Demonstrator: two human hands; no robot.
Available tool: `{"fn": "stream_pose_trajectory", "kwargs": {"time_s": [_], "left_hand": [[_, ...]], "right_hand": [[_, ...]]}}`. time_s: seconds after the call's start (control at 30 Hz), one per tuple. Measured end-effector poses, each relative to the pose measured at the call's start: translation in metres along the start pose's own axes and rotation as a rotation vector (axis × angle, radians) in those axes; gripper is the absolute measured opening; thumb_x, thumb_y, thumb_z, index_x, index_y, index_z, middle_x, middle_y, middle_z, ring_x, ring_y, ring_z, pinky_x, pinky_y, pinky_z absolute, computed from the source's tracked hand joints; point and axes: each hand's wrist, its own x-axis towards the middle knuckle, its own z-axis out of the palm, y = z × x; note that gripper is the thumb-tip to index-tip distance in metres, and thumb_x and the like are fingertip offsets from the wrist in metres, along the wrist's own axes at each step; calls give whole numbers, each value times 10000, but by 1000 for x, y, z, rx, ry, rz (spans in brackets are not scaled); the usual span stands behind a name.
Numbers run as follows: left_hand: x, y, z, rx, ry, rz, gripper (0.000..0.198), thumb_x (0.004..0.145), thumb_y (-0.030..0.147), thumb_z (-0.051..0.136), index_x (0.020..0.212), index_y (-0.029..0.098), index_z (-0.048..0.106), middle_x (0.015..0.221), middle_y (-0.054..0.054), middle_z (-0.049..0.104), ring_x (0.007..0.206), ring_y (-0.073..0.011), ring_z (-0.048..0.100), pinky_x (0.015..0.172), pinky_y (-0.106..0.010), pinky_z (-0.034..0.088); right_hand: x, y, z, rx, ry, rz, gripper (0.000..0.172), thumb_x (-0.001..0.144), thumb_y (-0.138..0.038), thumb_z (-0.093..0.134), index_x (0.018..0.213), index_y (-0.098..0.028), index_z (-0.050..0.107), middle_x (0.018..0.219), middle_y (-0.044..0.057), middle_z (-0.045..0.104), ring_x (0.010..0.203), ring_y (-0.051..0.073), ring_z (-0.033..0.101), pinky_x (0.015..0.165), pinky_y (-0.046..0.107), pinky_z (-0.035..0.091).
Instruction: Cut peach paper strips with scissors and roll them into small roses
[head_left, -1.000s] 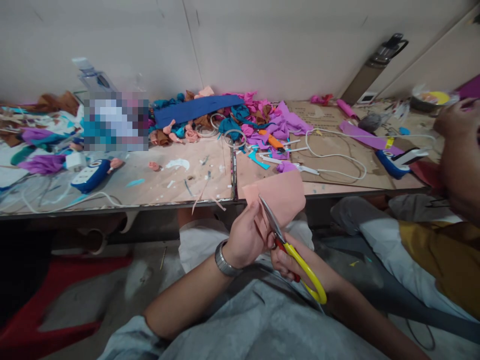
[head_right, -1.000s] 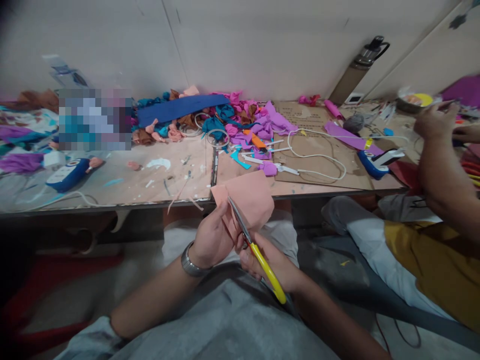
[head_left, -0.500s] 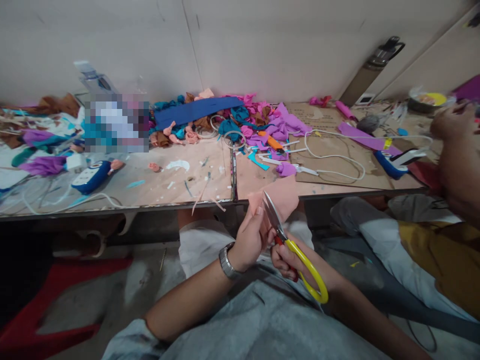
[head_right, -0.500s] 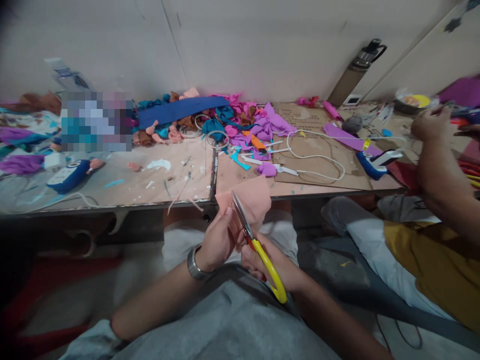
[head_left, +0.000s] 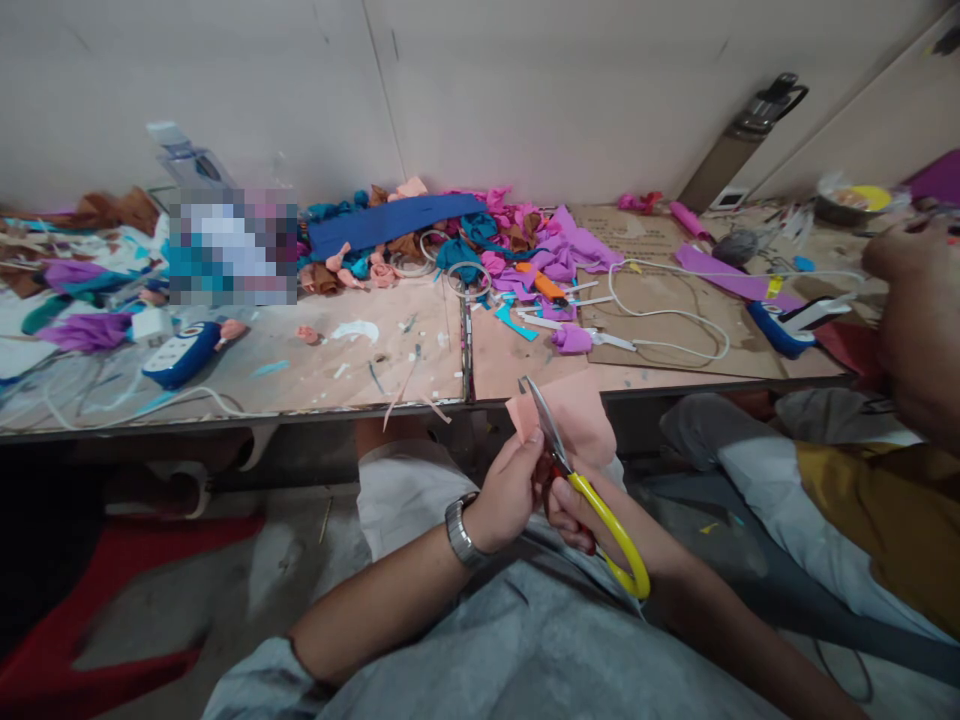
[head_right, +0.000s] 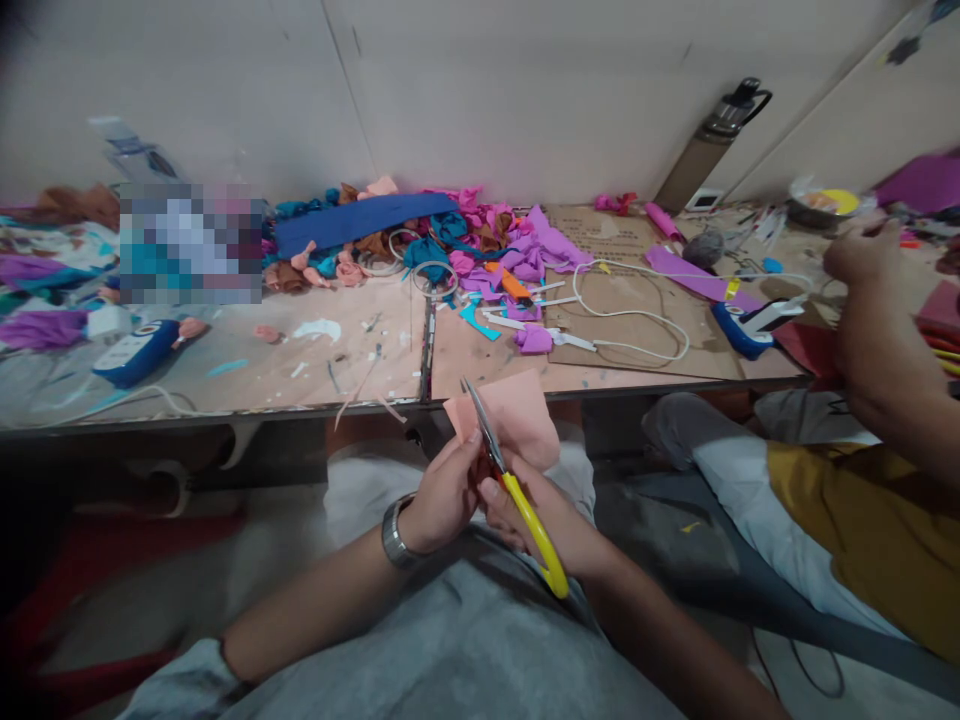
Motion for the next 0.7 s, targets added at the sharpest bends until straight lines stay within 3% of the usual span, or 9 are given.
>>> {"fn": "stream_pose_trajectory", "kwargs": {"time_s": [0.17,0.37,0.5,0.7], "left_hand": [[-2,0,1,25,-10,-5,524,687,615,809,773,164,555,577,48,537,470,-91,491,430,-207,342],[-1,1,1,21,-28,-15,564,643,650,821,769,176,542,567,49,559,441,-96,490,404,-211,355],[0,1,0,14,6,17,516,681,601,825,755,164,559,542,59,528,441,-78,471,413,-194,344],[8,15,11,-141,32,23,363,729,441,837,837,167,625,649,38,627,580,-105,603,527,-190,464]], "right_hand": [[3,-3,4,1,32,-15,472,892,-660,611,838,-227,430,591,-89,420,417,42,300,371,173,240],[3,-10,10,-8,60,-11,492,864,-676,638,867,-222,449,568,-97,422,409,44,335,369,179,248],[5,-8,9,-33,91,-17,494,868,-685,624,876,-217,465,555,-97,419,402,49,333,361,188,247],[16,-18,4,-69,59,-35,537,830,-724,633,790,-221,448,503,-100,400,370,53,342,345,193,257]]}}
